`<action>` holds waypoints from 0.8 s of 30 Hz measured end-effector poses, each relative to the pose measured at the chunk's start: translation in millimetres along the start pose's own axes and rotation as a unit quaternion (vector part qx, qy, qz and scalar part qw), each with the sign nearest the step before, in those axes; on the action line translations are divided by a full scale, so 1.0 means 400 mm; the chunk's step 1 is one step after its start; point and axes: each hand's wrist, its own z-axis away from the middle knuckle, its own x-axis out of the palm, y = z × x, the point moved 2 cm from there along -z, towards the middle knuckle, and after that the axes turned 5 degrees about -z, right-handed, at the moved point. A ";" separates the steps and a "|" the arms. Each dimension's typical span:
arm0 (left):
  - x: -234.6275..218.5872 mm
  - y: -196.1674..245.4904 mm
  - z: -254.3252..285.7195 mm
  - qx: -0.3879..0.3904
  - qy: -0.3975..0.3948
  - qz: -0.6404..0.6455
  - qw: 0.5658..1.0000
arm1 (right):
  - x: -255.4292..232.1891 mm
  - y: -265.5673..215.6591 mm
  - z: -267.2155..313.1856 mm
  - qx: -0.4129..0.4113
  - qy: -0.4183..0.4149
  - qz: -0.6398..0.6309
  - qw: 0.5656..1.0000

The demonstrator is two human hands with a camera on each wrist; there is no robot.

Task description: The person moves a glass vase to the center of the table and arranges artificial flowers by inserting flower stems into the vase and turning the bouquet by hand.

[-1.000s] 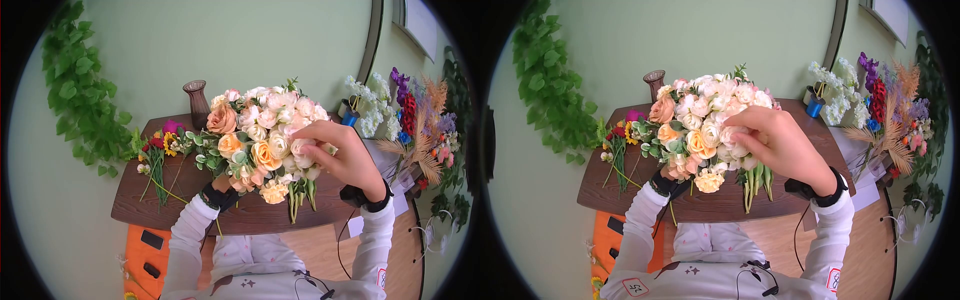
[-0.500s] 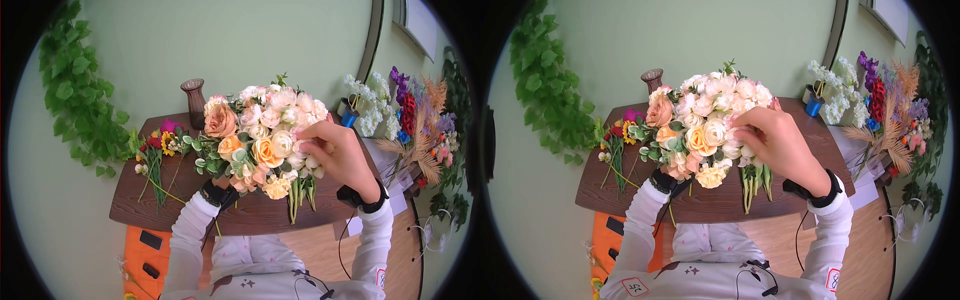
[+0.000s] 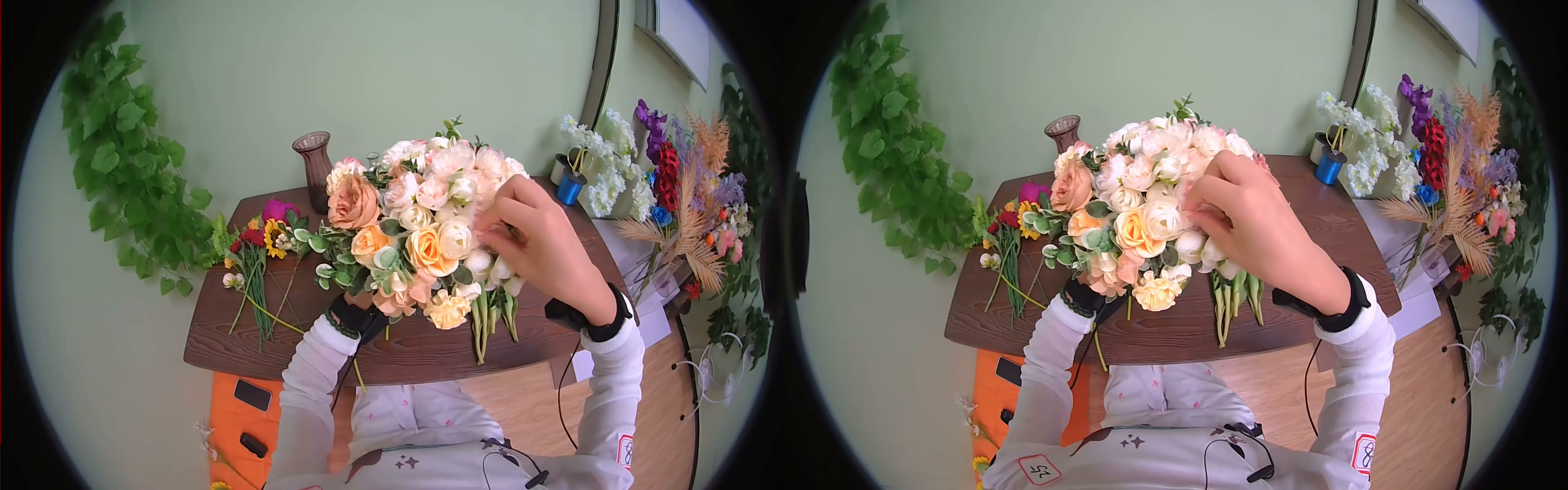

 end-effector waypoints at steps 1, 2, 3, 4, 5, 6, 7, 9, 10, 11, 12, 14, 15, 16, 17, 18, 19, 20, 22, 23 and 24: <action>0.005 0.000 0.012 0.001 0.001 0.002 1.000 | -0.003 -0.001 0.001 0.000 0.000 0.001 1.000; 0.004 0.000 0.016 0.002 0.002 0.003 1.000 | -0.006 -0.002 0.002 -0.009 -0.005 0.019 1.000; 0.004 0.000 0.028 0.002 0.003 0.004 1.000 | -0.008 -0.003 0.003 -0.019 -0.011 0.037 0.999; 0.004 0.002 0.029 0.002 0.004 0.005 1.000 | -0.011 -0.002 0.004 -0.019 -0.011 0.037 0.999; -0.004 0.002 0.007 0.002 0.006 0.007 1.000 | -0.013 -0.004 0.005 -0.038 -0.012 0.060 0.997; 0.002 0.003 0.017 0.002 0.008 0.008 1.000 | -0.015 -0.006 0.006 -0.058 -0.012 0.082 0.995; -0.002 0.005 0.001 0.002 0.009 0.008 1.000 | -0.017 -0.008 0.008 -0.058 -0.012 0.082 0.995; -0.003 0.007 0.001 0.003 0.011 0.010 1.000 | -0.021 -0.017 0.019 -0.078 0.000 0.121 0.990; -0.012 0.009 -0.006 0.004 0.013 0.011 1.000 | -0.021 -0.022 0.025 -0.078 0.000 0.122 0.989; -0.010 0.010 -0.006 0.004 0.014 0.012 1.000 | -0.020 -0.028 0.033 -0.090 0.006 0.139 0.986; -0.009 0.011 -0.006 0.005 0.016 0.013 1.000 | -0.018 -0.035 0.043 -0.102 0.011 0.155 0.983; -0.013 0.011 0.002 0.006 0.018 0.015 1.000 | -0.001 -0.045 0.065 -0.109 0.030 0.171 0.979; -0.008 0.012 0.007 0.007 0.020 0.016 1.000 | 0.006 -0.048 0.075 -0.116 0.049 0.187 0.974; -0.008 0.014 0.007 0.008 0.021 0.017 1.000 | 0.010 -0.048 0.085 -0.116 0.050 0.188 0.974; 0.008 0.013 0.036 0.009 0.022 0.018 1.000 | 0.014 -0.048 0.093 -0.113 0.055 0.202 0.971; 0.005 0.015 0.025 0.010 0.022 0.019 1.000 | 0.014 -0.048 0.097 -0.108 0.061 0.217 0.968; 0.001 0.015 0.030 0.011 0.022 0.020 0.999 | 0.012 -0.048 0.098 -0.107 0.062 0.218 0.968; 0.005 0.017 0.029 0.011 0.021 0.021 0.999 | 0.011 -0.047 0.100 -0.108 0.057 0.226 0.966; -0.008 0.020 0.010 0.012 0.020 0.023 0.999 | 0.006 -0.043 0.101 -0.107 0.055 0.235 0.965; -0.007 0.020 0.012 0.013 0.020 0.023 0.999 | -0.002 -0.039 0.103 -0.106 0.079 0.227 0.965; -0.010 0.020 0.019 0.013 0.020 0.024 0.999 | -0.009 -0.034 0.106 -0.106 0.103 0.218 0.965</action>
